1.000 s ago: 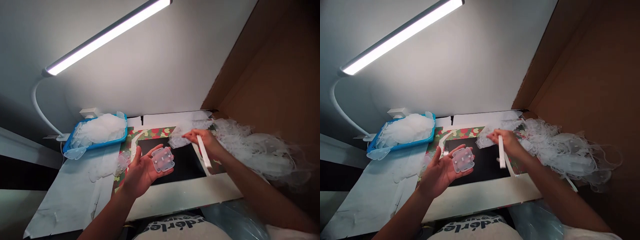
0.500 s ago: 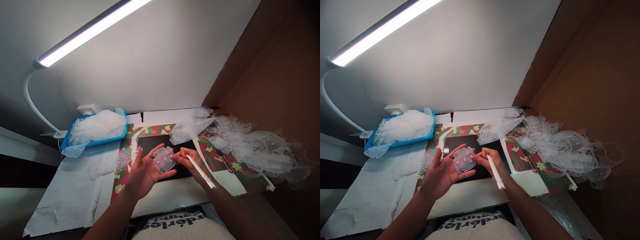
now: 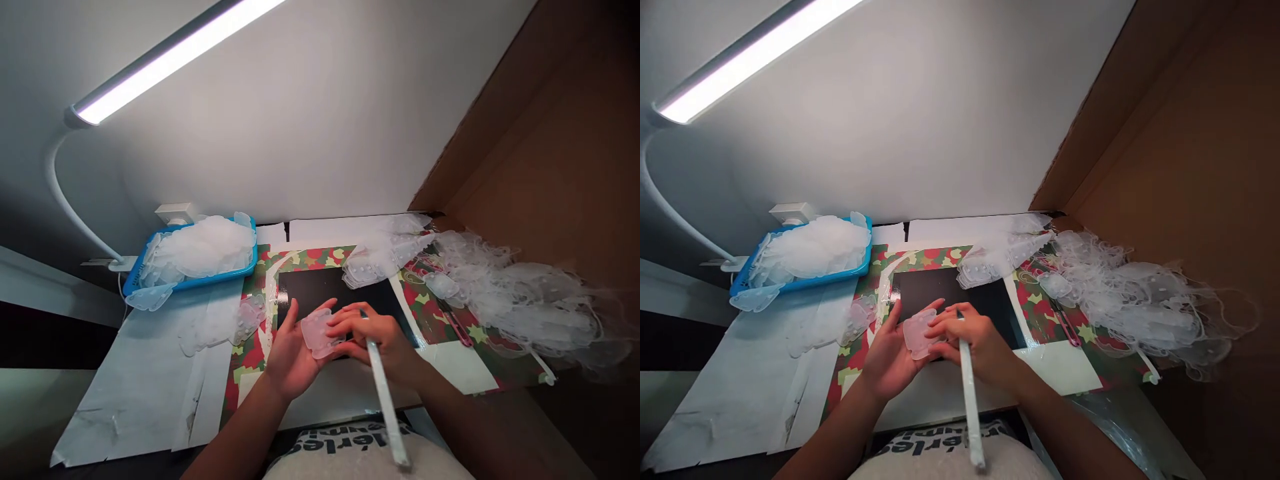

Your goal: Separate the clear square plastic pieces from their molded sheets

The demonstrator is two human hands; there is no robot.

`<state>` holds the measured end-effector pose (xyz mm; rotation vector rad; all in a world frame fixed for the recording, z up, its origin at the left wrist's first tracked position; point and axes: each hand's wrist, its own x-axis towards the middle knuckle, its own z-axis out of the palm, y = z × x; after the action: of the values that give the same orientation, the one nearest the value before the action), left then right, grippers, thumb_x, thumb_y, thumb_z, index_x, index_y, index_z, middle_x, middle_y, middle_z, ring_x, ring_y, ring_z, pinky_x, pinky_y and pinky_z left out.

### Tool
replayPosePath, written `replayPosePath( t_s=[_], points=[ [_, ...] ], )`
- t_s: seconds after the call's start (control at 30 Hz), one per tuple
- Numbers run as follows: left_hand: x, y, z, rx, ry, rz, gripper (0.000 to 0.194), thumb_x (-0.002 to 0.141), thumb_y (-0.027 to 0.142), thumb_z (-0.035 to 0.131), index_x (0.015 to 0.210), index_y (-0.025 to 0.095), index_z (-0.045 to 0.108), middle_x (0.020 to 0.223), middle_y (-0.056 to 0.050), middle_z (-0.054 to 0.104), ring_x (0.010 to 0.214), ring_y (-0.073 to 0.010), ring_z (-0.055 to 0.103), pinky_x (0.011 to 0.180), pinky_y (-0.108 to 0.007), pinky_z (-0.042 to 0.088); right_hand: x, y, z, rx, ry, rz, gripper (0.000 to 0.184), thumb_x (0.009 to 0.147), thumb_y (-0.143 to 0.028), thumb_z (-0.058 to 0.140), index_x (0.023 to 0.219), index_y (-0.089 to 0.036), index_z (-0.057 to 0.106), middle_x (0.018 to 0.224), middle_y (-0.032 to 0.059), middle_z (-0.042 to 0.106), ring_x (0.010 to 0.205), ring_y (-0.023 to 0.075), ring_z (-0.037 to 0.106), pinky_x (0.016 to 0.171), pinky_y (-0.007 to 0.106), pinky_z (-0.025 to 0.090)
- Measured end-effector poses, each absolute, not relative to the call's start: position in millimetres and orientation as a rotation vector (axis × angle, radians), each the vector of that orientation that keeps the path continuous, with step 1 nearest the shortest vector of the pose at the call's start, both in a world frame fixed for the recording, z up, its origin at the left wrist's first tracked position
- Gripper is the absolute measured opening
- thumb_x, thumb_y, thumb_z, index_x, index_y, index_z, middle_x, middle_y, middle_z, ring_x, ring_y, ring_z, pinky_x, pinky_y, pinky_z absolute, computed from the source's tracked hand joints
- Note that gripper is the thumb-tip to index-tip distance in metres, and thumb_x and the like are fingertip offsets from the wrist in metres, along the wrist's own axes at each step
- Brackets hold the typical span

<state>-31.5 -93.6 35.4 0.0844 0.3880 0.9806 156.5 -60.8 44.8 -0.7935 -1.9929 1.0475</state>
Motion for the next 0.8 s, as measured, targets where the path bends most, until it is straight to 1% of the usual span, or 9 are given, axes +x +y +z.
replayPosePath(
  t_s=[0.07, 0.13, 0.2, 0.3, 0.57, 0.63, 0.7, 0.77, 0.8],
  points=[
    [-31.9, -95.0, 35.4, 0.076, 0.329, 0.978, 0.071, 0.095, 0.062, 0.028, 0.147, 0.014, 0.033, 0.144, -0.019, 0.046, 0.123, -0.0310, 0.055, 0.103, -0.050, 0.041, 163.2, -61.6, 49.8, -0.772, -1.933, 1.089, 0.004, 0.083, -0.032, 0.068, 0.083, -0.028, 0.068, 0.084, 0.0028, 0.075, 0.099, 0.0267, 0.067, 0.098, 0.048, 0.043],
    [-31.7, -97.0, 38.4, 0.100, 0.267, 1.010, 0.075, 0.094, 0.065, 0.023, 0.148, 0.015, 0.032, 0.149, -0.019, 0.040, 0.133, -0.0358, 0.044, 0.108, -0.057, 0.033, 173.3, -60.0, 54.1, -0.887, -1.712, 1.080, 0.023, 0.087, -0.033, 0.062, 0.067, -0.025, 0.059, 0.090, 0.0048, 0.075, 0.099, 0.0262, 0.067, 0.092, 0.045, 0.047],
    [-30.8, -98.6, 42.2, 0.136, 0.230, 1.029, 0.077, 0.093, 0.067, 0.021, 0.148, 0.015, 0.032, 0.152, -0.020, 0.037, 0.138, -0.0390, 0.037, 0.110, -0.061, 0.026, 184.4, -57.2, 56.0, -1.047, -1.523, 1.030, 0.036, 0.088, -0.036, 0.060, 0.058, -0.023, 0.045, 0.092, 0.0059, 0.075, 0.094, 0.0259, 0.067, 0.088, 0.043, 0.049],
    [-29.6, -99.8, 45.7, 0.167, 0.220, 1.033, 0.079, 0.092, 0.069, 0.020, 0.148, 0.015, 0.034, 0.152, -0.020, 0.036, 0.139, -0.0397, 0.034, 0.111, -0.062, 0.023, 197.4, -53.9, 51.6, -1.226, -1.442, 0.981, 0.040, 0.086, -0.042, 0.061, 0.058, -0.023, 0.037, 0.089, 0.0069, 0.074, 0.090, 0.0266, 0.067, 0.086, 0.043, 0.048],
    [-27.8, -101.1, 47.2, 0.176, 0.218, 1.045, 0.083, 0.091, 0.070, 0.021, 0.150, 0.013, 0.028, 0.152, -0.022, 0.035, 0.137, -0.0397, 0.037, 0.114, -0.056, 0.019, 213.0, -52.4, 24.6, -1.400, -1.579, 0.866, 0.041, 0.088, -0.048, 0.056, 0.062, -0.024, 0.036, 0.095, 0.0069, 0.074, 0.086, 0.0261, 0.068, 0.078, 0.039, 0.048],
    [-27.5, -101.2, 48.0, 0.186, 0.223, 1.050, 0.082, 0.091, 0.070, 0.020, 0.151, 0.013, 0.026, 0.151, -0.023, 0.036, 0.137, -0.0389, 0.037, 0.115, -0.055, 0.018, 216.2, -48.2, 24.6, -1.451, -1.682, 0.810, 0.038, 0.089, -0.047, 0.055, 0.064, -0.023, 0.038, 0.103, 0.0063, 0.073, 0.083, 0.0242, 0.067, 0.075, 0.037, 0.048],
    [-27.6, -101.2, 49.3, 0.192, 0.225, 1.059, 0.082, 0.092, 0.069, 0.020, 0.152, 0.013, 0.023, 0.151, -0.023, 0.037, 0.137, -0.0381, 0.038, 0.115, -0.053, 0.018, 219.6, -39.5, 26.2, -1.483, -1.832, 0.725, 0.029, 0.089, -0.045, 0.056, 0.072, -0.023, 0.047, 0.111, 0.0061, 0.071, 0.084, 0.0238, 0.067, 0.077, 0.037, 0.048],
    [-28.0, -101.4, 51.2, 0.190, 0.223, 1.070, 0.082, 0.092, 0.069, 0.020, 0.152, 0.013, 0.020, 0.151, -0.023, 0.036, 0.138, -0.0371, 0.037, 0.116, -0.052, 0.018, 222.5, -26.6, 26.0, -1.474, -1.985, 0.593, 0.019, 0.088, -0.043, 0.057, 0.089, -0.024, 0.056, 0.114, 0.0070, 0.069, 0.092, 0.0252, 0.066, 0.082, 0.038, 0.048],
    [-28.5, -101.6, 52.2, 0.188, 0.219, 1.079, 0.082, 0.092, 0.069, 0.020, 0.153, 0.013, 0.019, 0.151, -0.024, 0.036, 0.138, -0.0365, 0.037, 0.116, -0.051, 0.018, 223.4, -19.1, 24.3, -1.461, -2.048, 0.515, 0.021, 0.088, -0.043, 0.056, 0.098, -0.024, 0.057, 0.115, 0.0080, 0.068, 0.097, 0.0265, 0.065, 0.085, 0.040, 0.047]
  ],
)
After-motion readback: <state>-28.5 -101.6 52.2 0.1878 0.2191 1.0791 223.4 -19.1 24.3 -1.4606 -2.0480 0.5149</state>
